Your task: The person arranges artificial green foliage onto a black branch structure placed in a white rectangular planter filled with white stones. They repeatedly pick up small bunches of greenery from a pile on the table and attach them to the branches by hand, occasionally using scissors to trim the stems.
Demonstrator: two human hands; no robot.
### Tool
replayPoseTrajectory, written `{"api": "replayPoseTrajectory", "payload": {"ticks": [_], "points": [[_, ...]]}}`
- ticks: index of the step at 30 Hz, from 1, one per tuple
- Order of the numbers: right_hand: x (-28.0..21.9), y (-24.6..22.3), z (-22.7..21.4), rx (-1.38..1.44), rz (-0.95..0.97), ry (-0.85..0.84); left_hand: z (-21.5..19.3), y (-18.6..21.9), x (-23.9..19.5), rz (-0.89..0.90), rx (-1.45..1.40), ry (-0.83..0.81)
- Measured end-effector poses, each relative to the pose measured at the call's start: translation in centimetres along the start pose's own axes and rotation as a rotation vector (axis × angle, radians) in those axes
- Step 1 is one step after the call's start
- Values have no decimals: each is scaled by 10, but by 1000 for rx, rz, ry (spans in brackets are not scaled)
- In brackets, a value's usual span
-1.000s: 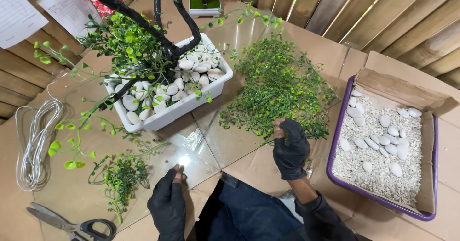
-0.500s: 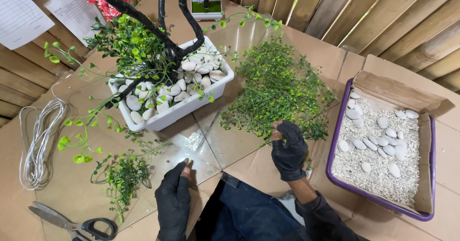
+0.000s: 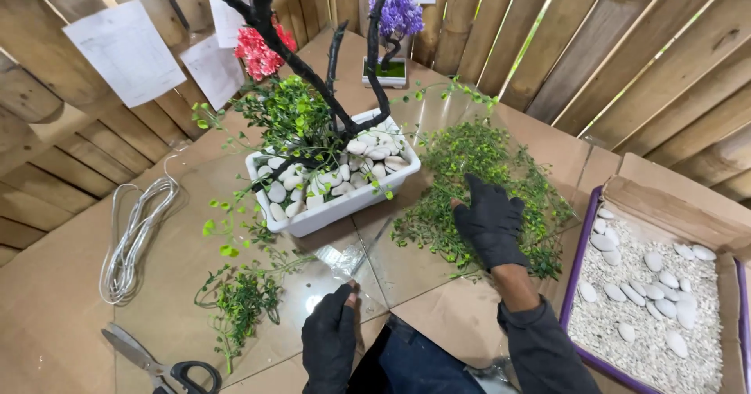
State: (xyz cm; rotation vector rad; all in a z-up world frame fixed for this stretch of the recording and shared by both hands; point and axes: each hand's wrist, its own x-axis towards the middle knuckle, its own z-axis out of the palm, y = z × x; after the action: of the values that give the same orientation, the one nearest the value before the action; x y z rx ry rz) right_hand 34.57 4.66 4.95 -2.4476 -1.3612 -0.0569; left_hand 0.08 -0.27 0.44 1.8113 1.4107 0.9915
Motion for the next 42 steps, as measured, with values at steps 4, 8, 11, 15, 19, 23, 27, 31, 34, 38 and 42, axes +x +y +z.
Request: {"api": "replayPoseTrajectory", "payload": {"ticks": [4, 8, 11, 15, 19, 23, 27, 31, 34, 38, 42], "points": [[8, -8, -7, -31, -64, -2, 0, -1, -3, 32, -41, 17], [8, -2, -8, -23, -49, -51, -1, -6, -12, 116, -15, 31], [9, 11, -3, 200, -134, 141, -2, -7, -15, 111, -9, 29], [-1, -7, -48, 741, -325, 452, -5, 2, -15, -32, -64, -8], [-19, -26, -100, 830, -433, 451, -8, 29, -12, -223, -77, -57], [-23, -25, -110, 851, -495, 465, -6, 79, -3, -247, -296, -100], [-36, -27, -123, 913, -496, 389, 6, 111, 8, -58, -256, -138], [-36, -23, -128, 940, -510, 342, 11, 156, 30, 155, -281, -188], [-41, -20, -129, 1018, -504, 248, 35, 164, 47, 338, -362, -171], [-46, -21, -133, 1152, -411, 113, 73, 166, 75, 351, -151, -25], [-50, -20, -132, 1208, -467, 49, 111, 143, 92, 383, -62, 95]]}}
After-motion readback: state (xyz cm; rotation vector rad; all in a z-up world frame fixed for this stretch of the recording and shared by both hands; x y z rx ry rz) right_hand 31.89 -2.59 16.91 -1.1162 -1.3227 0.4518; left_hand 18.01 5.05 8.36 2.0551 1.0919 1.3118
